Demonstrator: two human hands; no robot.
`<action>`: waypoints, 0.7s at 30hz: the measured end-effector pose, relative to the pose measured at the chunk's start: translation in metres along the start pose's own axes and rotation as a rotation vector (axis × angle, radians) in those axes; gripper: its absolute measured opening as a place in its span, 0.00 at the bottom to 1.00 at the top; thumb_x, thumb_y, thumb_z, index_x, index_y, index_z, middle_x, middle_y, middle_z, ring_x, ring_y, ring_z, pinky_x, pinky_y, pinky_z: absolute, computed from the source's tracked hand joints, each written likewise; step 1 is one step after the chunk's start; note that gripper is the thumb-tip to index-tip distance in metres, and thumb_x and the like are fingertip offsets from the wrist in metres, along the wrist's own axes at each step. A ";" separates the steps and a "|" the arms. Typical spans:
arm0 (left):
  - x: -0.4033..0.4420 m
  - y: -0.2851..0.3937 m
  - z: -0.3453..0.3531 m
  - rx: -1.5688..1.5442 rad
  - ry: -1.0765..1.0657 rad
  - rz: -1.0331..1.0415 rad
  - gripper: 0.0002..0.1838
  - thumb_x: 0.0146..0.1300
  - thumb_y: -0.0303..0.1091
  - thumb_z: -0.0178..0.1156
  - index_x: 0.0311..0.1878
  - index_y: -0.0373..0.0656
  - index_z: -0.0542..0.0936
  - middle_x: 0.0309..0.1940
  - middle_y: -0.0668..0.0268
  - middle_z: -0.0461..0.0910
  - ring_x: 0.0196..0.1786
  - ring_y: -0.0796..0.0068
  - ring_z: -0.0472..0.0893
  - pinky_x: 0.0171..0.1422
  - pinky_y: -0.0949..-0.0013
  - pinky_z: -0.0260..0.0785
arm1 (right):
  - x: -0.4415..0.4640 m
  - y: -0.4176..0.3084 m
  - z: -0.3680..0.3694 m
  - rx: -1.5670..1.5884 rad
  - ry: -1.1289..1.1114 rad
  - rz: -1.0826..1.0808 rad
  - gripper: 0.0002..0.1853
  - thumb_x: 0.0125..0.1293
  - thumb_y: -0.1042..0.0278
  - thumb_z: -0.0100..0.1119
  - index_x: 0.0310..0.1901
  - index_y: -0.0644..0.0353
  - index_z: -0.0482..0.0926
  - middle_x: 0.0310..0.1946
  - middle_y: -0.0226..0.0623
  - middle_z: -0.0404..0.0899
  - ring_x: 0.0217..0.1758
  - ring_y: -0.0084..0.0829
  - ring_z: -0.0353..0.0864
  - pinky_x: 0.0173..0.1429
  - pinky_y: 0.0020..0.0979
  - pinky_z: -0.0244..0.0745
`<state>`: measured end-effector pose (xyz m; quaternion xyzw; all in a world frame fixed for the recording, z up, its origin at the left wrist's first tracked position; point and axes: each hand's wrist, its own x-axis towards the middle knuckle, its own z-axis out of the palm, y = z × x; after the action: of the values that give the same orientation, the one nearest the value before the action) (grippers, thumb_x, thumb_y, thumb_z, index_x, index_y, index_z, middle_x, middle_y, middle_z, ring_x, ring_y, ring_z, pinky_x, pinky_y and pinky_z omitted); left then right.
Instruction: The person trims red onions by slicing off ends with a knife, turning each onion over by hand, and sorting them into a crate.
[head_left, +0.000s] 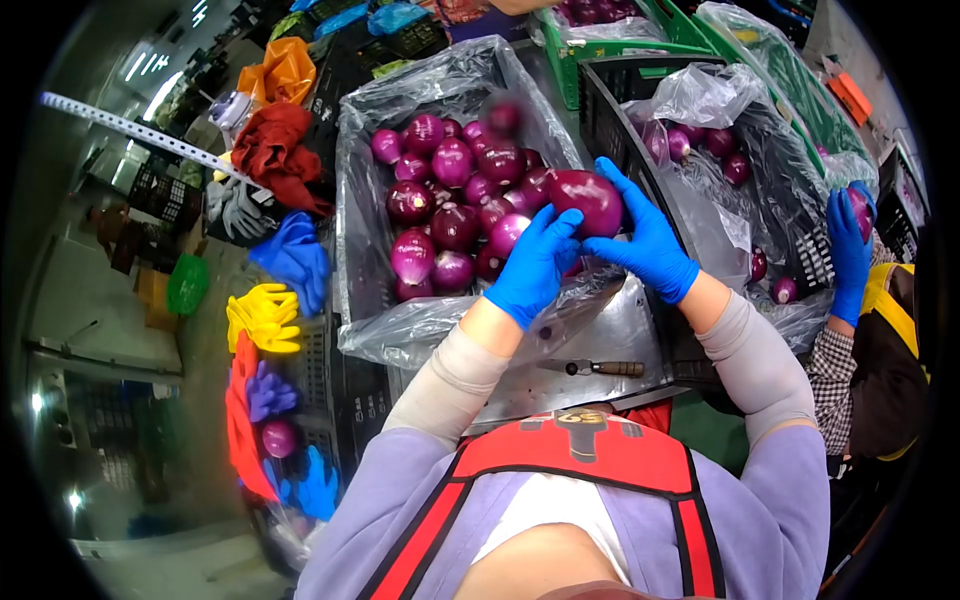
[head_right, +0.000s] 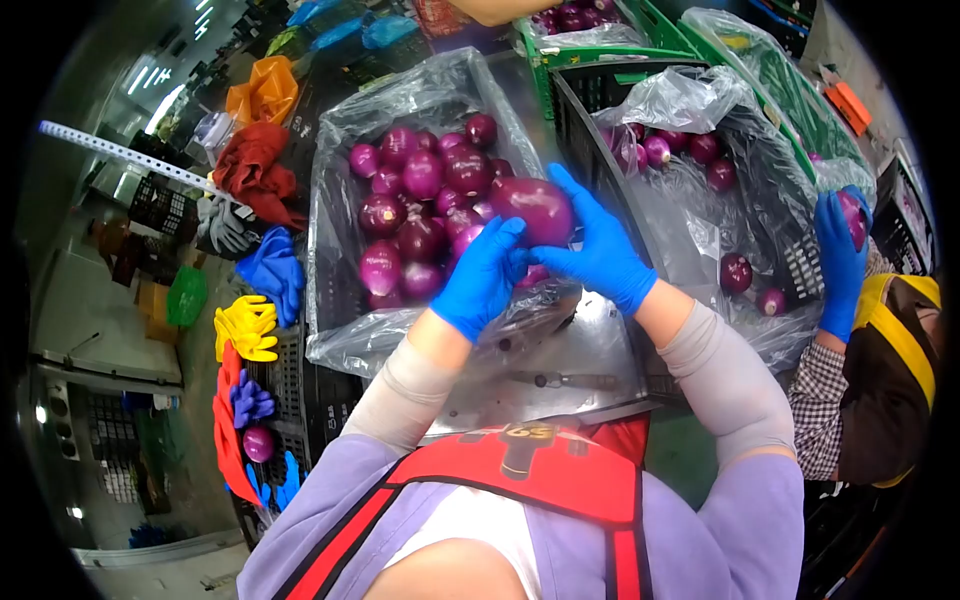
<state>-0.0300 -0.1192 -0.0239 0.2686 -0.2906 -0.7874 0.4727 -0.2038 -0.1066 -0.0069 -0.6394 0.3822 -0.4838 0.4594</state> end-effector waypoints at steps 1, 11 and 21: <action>0.002 -0.002 -0.007 -0.051 -0.002 -0.019 0.20 0.65 0.36 0.60 0.58 0.43 0.70 0.48 0.66 0.77 0.45 0.73 0.80 0.44 0.71 0.76 | 0.000 -0.003 -0.002 0.238 0.002 0.134 0.47 0.53 0.70 0.71 0.72 0.58 0.53 0.63 0.42 0.67 0.64 0.33 0.69 0.67 0.34 0.65; -0.006 -0.007 -0.005 0.188 -0.207 0.155 0.24 0.66 0.44 0.57 0.62 0.46 0.69 0.57 0.66 0.71 0.56 0.76 0.72 0.62 0.67 0.64 | -0.010 -0.006 -0.010 0.922 -0.336 0.459 0.38 0.63 0.39 0.53 0.65 0.60 0.63 0.57 0.43 0.74 0.52 0.39 0.79 0.59 0.39 0.72; -0.042 0.025 0.039 0.467 -0.036 0.330 0.40 0.46 0.38 0.76 0.61 0.37 0.66 0.62 0.52 0.68 0.61 0.63 0.73 0.62 0.62 0.70 | -0.019 -0.003 -0.012 0.757 -0.399 0.462 0.36 0.67 0.33 0.40 0.59 0.59 0.70 0.43 0.46 0.82 0.37 0.32 0.82 0.41 0.28 0.73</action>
<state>-0.0251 -0.0830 0.0264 0.3054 -0.5121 -0.6163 0.5145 -0.2198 -0.0910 -0.0078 -0.4061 0.2156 -0.3421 0.8195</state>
